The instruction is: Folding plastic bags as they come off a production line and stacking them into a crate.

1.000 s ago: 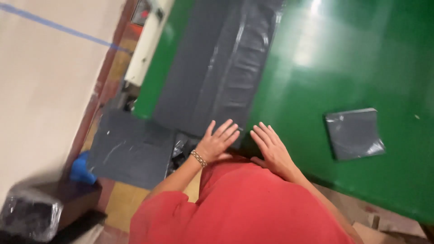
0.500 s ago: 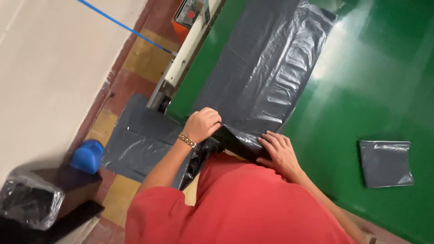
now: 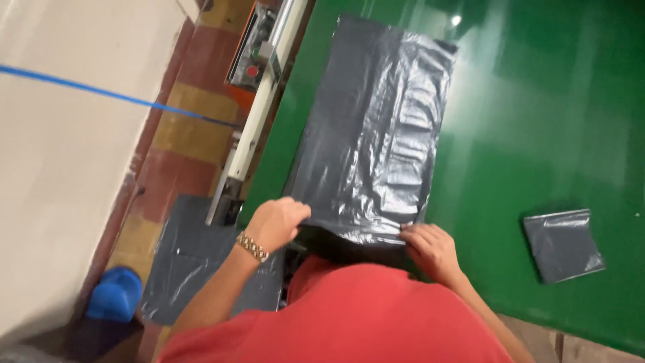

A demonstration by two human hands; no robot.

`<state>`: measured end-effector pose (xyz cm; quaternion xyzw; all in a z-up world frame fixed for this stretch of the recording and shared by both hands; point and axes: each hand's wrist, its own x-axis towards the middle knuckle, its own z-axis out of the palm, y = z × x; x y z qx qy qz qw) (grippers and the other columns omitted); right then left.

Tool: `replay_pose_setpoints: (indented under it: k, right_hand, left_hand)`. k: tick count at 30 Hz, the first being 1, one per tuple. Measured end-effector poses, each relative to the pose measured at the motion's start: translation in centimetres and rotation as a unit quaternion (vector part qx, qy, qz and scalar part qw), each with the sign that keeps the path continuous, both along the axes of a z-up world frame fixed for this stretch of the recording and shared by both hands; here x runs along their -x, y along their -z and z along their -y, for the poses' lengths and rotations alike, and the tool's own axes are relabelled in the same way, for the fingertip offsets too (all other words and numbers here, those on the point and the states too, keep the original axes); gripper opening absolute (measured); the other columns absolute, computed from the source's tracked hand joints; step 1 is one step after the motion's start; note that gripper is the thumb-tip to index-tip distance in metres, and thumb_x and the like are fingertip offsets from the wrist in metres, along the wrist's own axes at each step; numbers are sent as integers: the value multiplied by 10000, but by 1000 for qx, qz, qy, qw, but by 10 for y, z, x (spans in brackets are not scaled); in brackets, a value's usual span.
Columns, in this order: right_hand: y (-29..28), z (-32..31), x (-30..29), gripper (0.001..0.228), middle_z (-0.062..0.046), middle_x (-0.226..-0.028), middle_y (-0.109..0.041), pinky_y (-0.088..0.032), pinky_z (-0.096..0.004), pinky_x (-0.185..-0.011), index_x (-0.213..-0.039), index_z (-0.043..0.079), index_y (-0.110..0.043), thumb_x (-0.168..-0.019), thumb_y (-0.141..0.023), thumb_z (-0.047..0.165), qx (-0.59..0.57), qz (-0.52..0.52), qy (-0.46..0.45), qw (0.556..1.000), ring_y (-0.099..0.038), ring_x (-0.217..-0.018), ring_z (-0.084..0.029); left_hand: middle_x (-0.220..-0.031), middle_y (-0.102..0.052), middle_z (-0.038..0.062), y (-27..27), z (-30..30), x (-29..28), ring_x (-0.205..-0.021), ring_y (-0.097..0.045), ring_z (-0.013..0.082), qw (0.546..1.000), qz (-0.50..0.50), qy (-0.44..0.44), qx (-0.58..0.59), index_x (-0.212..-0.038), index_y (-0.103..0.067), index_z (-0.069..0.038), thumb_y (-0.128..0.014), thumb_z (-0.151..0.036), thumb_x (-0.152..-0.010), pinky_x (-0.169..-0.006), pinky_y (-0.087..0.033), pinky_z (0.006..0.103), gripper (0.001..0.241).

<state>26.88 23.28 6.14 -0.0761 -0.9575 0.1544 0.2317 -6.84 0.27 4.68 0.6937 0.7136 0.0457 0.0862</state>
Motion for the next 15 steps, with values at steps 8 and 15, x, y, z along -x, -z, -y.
replay_pose_setpoints:
  k: [8,15]
  right_hand:
    - [-36,-4,-50,167,-6,-859,-736,-537,-315,-673,-986,142,-718,-822,-698,118,212,141,77,964,-688,-756,-175]
    - [-18,-103,-49,168,-160,-900,-716,-520,-482,-856,-959,-7,-760,-804,-756,56,467,84,168,864,-650,-887,-264]
  left_hand:
    - [-789,-733,-17,-110,-22,-6,-693,-689,268,983,146,1,114,-967,-655,-220,-704,-254,-833,-475,-497,421,146]
    - [-995,-784,31,-138,-101,49,-977,-715,323,921,389,-7,-14,-957,-727,-217,-703,-357,-870,-809,-558,451,167]
